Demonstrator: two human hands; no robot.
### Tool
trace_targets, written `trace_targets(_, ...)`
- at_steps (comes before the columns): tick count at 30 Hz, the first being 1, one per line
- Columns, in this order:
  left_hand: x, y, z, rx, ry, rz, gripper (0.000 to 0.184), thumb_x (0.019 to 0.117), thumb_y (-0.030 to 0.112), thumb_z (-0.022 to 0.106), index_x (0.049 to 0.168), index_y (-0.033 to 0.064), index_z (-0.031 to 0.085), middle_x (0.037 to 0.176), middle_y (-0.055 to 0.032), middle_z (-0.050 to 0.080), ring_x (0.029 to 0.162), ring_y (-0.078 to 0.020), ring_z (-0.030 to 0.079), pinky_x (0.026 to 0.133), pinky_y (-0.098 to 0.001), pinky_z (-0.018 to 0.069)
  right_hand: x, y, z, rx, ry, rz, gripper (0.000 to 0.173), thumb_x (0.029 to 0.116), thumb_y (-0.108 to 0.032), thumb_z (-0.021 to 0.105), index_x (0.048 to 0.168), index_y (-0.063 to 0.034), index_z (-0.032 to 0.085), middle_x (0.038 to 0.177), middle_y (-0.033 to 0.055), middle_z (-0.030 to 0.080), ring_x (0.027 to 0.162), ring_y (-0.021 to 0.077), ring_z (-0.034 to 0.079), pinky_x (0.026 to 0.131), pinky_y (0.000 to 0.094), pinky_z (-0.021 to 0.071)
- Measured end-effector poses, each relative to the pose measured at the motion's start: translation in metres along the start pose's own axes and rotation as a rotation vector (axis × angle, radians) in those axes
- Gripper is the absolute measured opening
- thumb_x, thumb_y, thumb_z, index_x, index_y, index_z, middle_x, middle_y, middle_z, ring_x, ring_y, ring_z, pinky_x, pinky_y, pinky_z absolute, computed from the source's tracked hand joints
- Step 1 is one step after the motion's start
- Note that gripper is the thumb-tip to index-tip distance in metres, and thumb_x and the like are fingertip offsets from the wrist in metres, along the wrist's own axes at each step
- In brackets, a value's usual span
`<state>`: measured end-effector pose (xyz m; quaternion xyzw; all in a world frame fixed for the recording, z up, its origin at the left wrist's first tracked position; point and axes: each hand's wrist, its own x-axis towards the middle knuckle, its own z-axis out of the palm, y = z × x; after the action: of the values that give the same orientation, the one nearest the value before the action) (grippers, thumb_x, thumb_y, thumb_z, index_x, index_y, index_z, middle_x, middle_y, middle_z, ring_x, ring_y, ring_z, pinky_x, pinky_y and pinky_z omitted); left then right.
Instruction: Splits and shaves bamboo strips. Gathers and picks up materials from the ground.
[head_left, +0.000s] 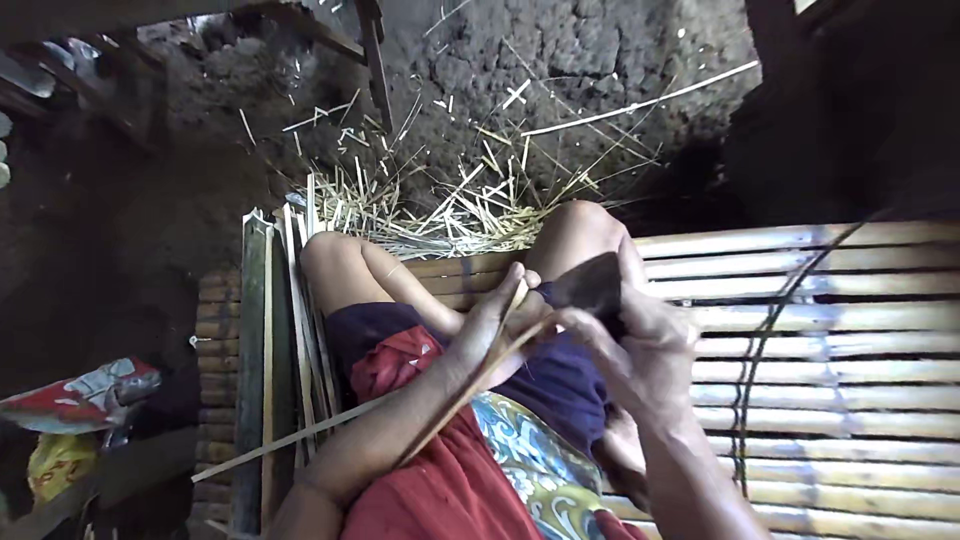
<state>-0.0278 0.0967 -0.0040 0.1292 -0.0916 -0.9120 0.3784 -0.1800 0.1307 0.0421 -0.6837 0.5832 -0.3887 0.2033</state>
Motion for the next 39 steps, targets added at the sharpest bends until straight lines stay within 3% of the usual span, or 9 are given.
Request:
trace_targets(3, 0.013, 0.019, 0.019, 0.01, 0.306, 0.15, 0.035, 0.1132, 0.033, 0.025, 0.093, 0.0199, 0.05, 0.05, 0.0123, 0.043, 0.041, 0.0005, 0.044, 0.047, -0.0138, 0.043, -0.013, -0.006, 0.024, 0.194, -0.1, -0.106, 0.039, 0.0956, -0.039, 0.07, 0.086, -0.0013, 0.073, 0.078, 0.0053, 0.069, 0.068, 0.0035, 0.063, 0.064, 0.0176, 0.0532)
trace_targets(9, 0.022, 0.042, -0.027, -0.176, 0.715, 0.439, 0.04, 0.1133, 0.038, 0.02, 0.087, 0.0201, 0.044, 0.051, 0.0121, 0.037, 0.04, 0.0008, 0.036, 0.044, -0.0131, 0.0371, -0.041, -0.01, 0.007, -0.079, -0.011, -0.454, 0.008, 0.103, -0.017, 0.057, 0.1, -0.0109, 0.061, 0.085, 0.0064, 0.061, 0.084, 0.0178, 0.063, 0.08, 0.0245, 0.0522)
trace_targets(12, 0.008, 0.026, -0.022, -0.1, 0.368, 0.2, 0.067, 0.1029, 0.066, 0.007, 0.094, 0.0238, 0.059, 0.055, 0.014, 0.049, 0.047, 0.0024, 0.048, 0.051, -0.0141, 0.044, -0.017, 0.003, 0.023, -0.158, 0.152, -0.35, 0.023, 0.1006, -0.026, 0.063, 0.087, -0.0076, 0.062, 0.074, 0.0065, 0.063, 0.071, 0.0127, 0.063, 0.066, 0.021, 0.0514)
trace_targets(14, 0.0, 0.025, -0.009, -0.025, 0.172, 0.055, 0.062, 0.1051, 0.062, 0.013, 0.101, 0.023, 0.061, 0.054, 0.0124, 0.053, 0.044, 0.001, 0.048, 0.046, -0.0152, 0.0421, -0.003, 0.011, 0.025, -0.169, 0.212, -0.252, 0.036, 0.0994, -0.03, 0.065, 0.081, 0.0006, 0.065, 0.071, 0.0122, 0.065, 0.065, 0.0128, 0.064, 0.062, 0.0225, 0.0523)
trace_targets(24, 0.0, 0.054, -0.029, -0.211, 0.883, 0.498, 0.042, 0.1134, 0.036, 0.02, 0.082, 0.0205, 0.044, 0.048, 0.0126, 0.033, 0.037, -0.0004, 0.032, 0.041, -0.0148, 0.0323, -0.037, -0.012, 0.006, 0.162, -0.12, -0.348, 0.034, 0.108, -0.041, 0.046, 0.094, -0.0136, 0.061, 0.084, 0.0012, 0.062, 0.084, 0.0062, 0.064, 0.077, 0.0172, 0.051)
trace_targets(30, -0.017, 0.022, -0.001, -0.021, 0.202, 0.019, 0.052, 0.1112, 0.042, 0.019, 0.077, 0.0232, 0.053, 0.055, 0.0103, 0.051, 0.043, 0.0005, 0.045, 0.044, -0.0147, 0.0391, 0.004, 0.017, 0.022, 0.1, 0.101, -0.026, 0.039, 0.1042, -0.043, 0.057, 0.089, -0.0078, 0.063, 0.07, -0.003, 0.061, 0.061, 0.0024, 0.059, 0.058, 0.0246, 0.0524)
trace_targets(32, -0.02, 0.022, 0.012, 0.039, 0.295, 0.036, 0.048, 0.1122, 0.032, 0.021, 0.075, 0.0217, 0.05, 0.052, 0.0104, 0.046, 0.042, 0.0002, 0.041, 0.043, -0.0147, 0.0368, 0.007, 0.013, 0.03, 0.224, -0.008, 0.045, 0.03, 0.102, -0.043, 0.059, 0.095, -0.0139, 0.064, 0.072, -0.0105, 0.062, 0.062, -0.0031, 0.059, 0.057, 0.0208, 0.0532)
trace_targets(35, -0.008, 0.025, 0.004, -0.028, 0.472, 0.15, 0.045, 0.1131, 0.033, 0.021, 0.079, 0.022, 0.047, 0.052, 0.0123, 0.04, 0.041, 0.0019, 0.036, 0.043, -0.0123, 0.0351, -0.005, 0.003, 0.046, 0.346, -0.181, -0.077, 0.04, 0.1034, -0.037, 0.059, 0.086, -0.0024, 0.067, 0.075, 0.001, 0.065, 0.068, 0.0005, 0.06, 0.063, 0.019, 0.0522)
trace_targets(39, 0.003, 0.051, -0.033, -0.266, 0.734, 0.393, 0.043, 0.1125, 0.026, 0.022, 0.078, 0.0199, 0.046, 0.048, 0.012, 0.038, 0.037, 0.0007, 0.035, 0.041, -0.0134, 0.0346, -0.017, -0.008, 0.008, 0.541, -0.369, -0.181, 0.038, 0.1075, -0.044, 0.049, 0.09, -0.015, 0.064, 0.08, -0.0065, 0.064, 0.078, -0.0038, 0.062, 0.071, 0.0139, 0.0505)
